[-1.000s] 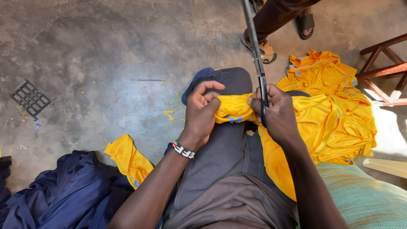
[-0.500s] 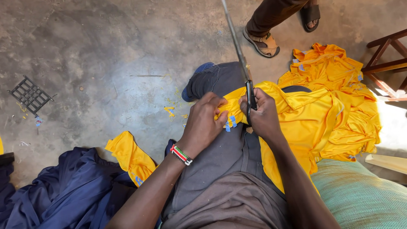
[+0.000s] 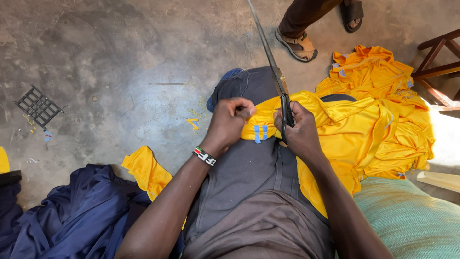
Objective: Trimming and cutting yellow fabric pieces using large scissors
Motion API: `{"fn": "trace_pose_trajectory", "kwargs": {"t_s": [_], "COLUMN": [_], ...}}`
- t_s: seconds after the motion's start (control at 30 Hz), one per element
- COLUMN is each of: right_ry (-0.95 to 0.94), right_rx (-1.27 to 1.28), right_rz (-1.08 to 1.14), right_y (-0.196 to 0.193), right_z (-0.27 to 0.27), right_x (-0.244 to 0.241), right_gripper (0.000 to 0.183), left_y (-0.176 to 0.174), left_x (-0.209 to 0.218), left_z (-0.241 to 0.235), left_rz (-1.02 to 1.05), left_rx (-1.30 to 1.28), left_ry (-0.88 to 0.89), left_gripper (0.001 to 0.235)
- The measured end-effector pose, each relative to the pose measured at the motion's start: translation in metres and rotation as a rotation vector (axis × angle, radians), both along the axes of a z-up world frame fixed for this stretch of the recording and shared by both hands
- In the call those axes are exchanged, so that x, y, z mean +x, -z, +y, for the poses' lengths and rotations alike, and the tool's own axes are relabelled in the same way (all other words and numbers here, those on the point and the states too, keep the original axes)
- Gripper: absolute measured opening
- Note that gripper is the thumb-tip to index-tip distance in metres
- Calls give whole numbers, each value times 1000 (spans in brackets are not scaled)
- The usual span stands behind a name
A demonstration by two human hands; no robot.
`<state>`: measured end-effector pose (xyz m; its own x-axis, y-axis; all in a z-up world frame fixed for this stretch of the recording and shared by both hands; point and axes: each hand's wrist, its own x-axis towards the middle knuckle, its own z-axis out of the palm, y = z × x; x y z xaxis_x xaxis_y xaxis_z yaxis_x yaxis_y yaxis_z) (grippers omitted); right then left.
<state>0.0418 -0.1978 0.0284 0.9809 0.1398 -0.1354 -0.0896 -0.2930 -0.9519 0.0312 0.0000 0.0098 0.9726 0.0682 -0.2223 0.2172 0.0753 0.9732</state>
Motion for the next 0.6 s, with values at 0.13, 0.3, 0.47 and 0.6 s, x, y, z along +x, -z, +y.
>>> {"fn": "trace_pose_trajectory", "kwargs": {"t_s": [0.13, 0.3, 0.47, 0.6], "right_ry": [-22, -113, -237, -302], "right_rx": [-21, -319, -829, -1217], "right_rz": [-8, -19, 75, 188], "right_y": [-6, -66, -92, -109], "right_z": [-6, -14, -80, -111], "right_x": [2, -3, -6, -11], "right_gripper": [12, 22, 43, 58], "left_y": [9, -21, -10, -12], "left_x": [-2, -4, 0, 3], "left_z": [7, 10, 14, 14], "left_rz": [57, -178, -168, -142], "left_rx": [-188, 27, 47, 34], "left_ry": [-43, -116, -189, -211], "left_gripper": [11, 10, 9, 11]}}
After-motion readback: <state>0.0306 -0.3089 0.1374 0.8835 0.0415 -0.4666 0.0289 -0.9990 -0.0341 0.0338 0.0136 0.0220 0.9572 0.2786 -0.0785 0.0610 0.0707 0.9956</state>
